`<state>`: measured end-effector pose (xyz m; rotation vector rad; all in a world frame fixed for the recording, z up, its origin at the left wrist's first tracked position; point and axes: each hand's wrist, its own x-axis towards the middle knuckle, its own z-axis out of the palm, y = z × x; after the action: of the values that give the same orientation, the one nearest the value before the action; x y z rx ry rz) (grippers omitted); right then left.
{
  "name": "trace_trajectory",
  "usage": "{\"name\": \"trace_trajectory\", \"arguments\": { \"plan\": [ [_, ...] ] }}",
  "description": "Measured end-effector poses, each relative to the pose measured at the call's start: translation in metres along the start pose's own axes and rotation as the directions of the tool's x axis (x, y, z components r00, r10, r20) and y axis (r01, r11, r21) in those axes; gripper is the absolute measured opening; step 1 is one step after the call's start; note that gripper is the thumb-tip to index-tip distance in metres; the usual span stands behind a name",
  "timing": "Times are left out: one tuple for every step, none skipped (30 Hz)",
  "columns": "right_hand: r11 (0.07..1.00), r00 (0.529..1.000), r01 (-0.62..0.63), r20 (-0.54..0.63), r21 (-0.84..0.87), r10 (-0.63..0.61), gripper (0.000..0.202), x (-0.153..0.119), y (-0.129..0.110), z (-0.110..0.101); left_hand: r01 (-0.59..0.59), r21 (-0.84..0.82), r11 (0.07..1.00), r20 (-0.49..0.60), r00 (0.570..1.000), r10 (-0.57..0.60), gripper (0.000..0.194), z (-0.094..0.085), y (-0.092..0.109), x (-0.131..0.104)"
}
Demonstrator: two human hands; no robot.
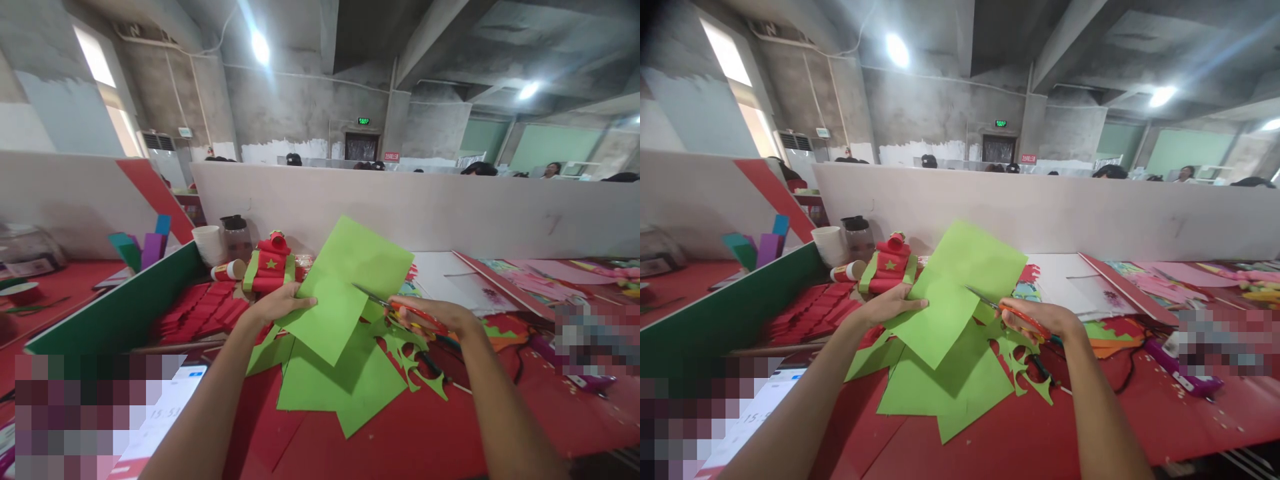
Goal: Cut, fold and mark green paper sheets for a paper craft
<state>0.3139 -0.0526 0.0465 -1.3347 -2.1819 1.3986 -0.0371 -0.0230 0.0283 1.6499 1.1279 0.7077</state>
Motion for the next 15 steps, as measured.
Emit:
{"name": "trace_trajectory", "arguments": {
  "plan": [
    [1.0,1.0,-0.005,0.0,-0.009,0.005,0.046,0.0,0.0,0.0,0.002,0.012,1.0,0.001,1.0,-0.002,0.041,0.0,0.0,0.0],
    [1.0,1.0,-0.011,0.0,-0.014,0.011,0.049,-0.001,-0.002,0.001,0.004,0.026,1.0,0.0,1.0,-0.004,0.041,-0.001,0.0,0.0],
    [1.0,1.0,-0.017,0.002,-0.016,0.017,0.051,-0.001,-0.004,0.001,0.006,0.04,0.999,-0.003,1.0,-0.006,0.042,-0.001,0.0,0.0],
    [1.0,1.0,-0.018,0.003,-0.019,0.018,0.052,-0.002,-0.006,0.002,0.007,0.054,0.999,-0.008,1.0,-0.006,0.043,-0.002,-0.001,0.0],
    [1.0,1.0,-0.019,0.003,-0.024,0.019,0.052,-0.003,-0.01,0.003,0.004,0.064,0.998,-0.01,1.0,-0.004,0.044,-0.002,-0.001,0.0],
    [0.999,1.0,-0.022,-0.001,-0.025,0.022,0.05,-0.004,-0.013,0.004,-0.001,0.069,0.998,-0.009,1.0,0.001,0.044,-0.002,-0.001,0.0],
    [0.999,1.0,-0.03,-0.006,-0.021,0.03,0.047,-0.004,-0.016,0.005,-0.004,0.071,0.997,-0.003,1.0,0.004,0.044,-0.002,-0.001,0.0],
    [0.999,0.999,-0.041,-0.012,-0.016,0.041,0.044,-0.005,-0.02,0.006,-0.004,0.07,0.998,0.006,1.0,0.003,0.044,-0.002,0.0,0.0],
    [0.999,0.998,-0.053,-0.016,-0.012,0.053,0.04,-0.005,-0.023,0.007,-0.001,0.073,0.997,0.008,1.0,0.0,0.043,-0.002,0.0,0.0],
    [0.998,0.998,-0.066,-0.02,-0.008,0.066,0.037,-0.006,-0.025,0.007,0.002,0.079,0.997,0.001,1.0,-0.002,0.043,-0.002,0.001,0.0],
    [0.997,0.997,-0.079,-0.026,-0.004,0.079,0.034,-0.006,-0.026,0.007,0.006,0.086,0.996,-0.011,1.0,-0.005,0.043,-0.002,0.001,0.0],
    [0.996,0.995,-0.091,-0.034,0.0,0.091,0.033,-0.006,-0.027,0.007,0.009,0.089,0.996,-0.023,1.0,-0.007,0.042,-0.002,0.002,-0.001],
    [0.995,0.994,-0.105,-0.044,0.003,0.105,0.033,-0.005,-0.026,0.007,0.01,0.087,0.996,-0.03,1.0,-0.008,0.042,-0.001,0.002,-0.001],
    [0.993,0.992,-0.117,-0.056,0.007,0.118,0.033,-0.005,-0.025,0.006,0.01,0.079,0.997,-0.029,1.0,-0.008,0.042,-0.001,0.003,-0.002],
    [0.992,0.989,-0.129,-0.067,0.011,0.129,0.034,-0.004,-0.023,0.005,0.01,0.067,0.998,-0.022,1.0,-0.009,0.041,-0.001,0.003,-0.002]
  ]
}}
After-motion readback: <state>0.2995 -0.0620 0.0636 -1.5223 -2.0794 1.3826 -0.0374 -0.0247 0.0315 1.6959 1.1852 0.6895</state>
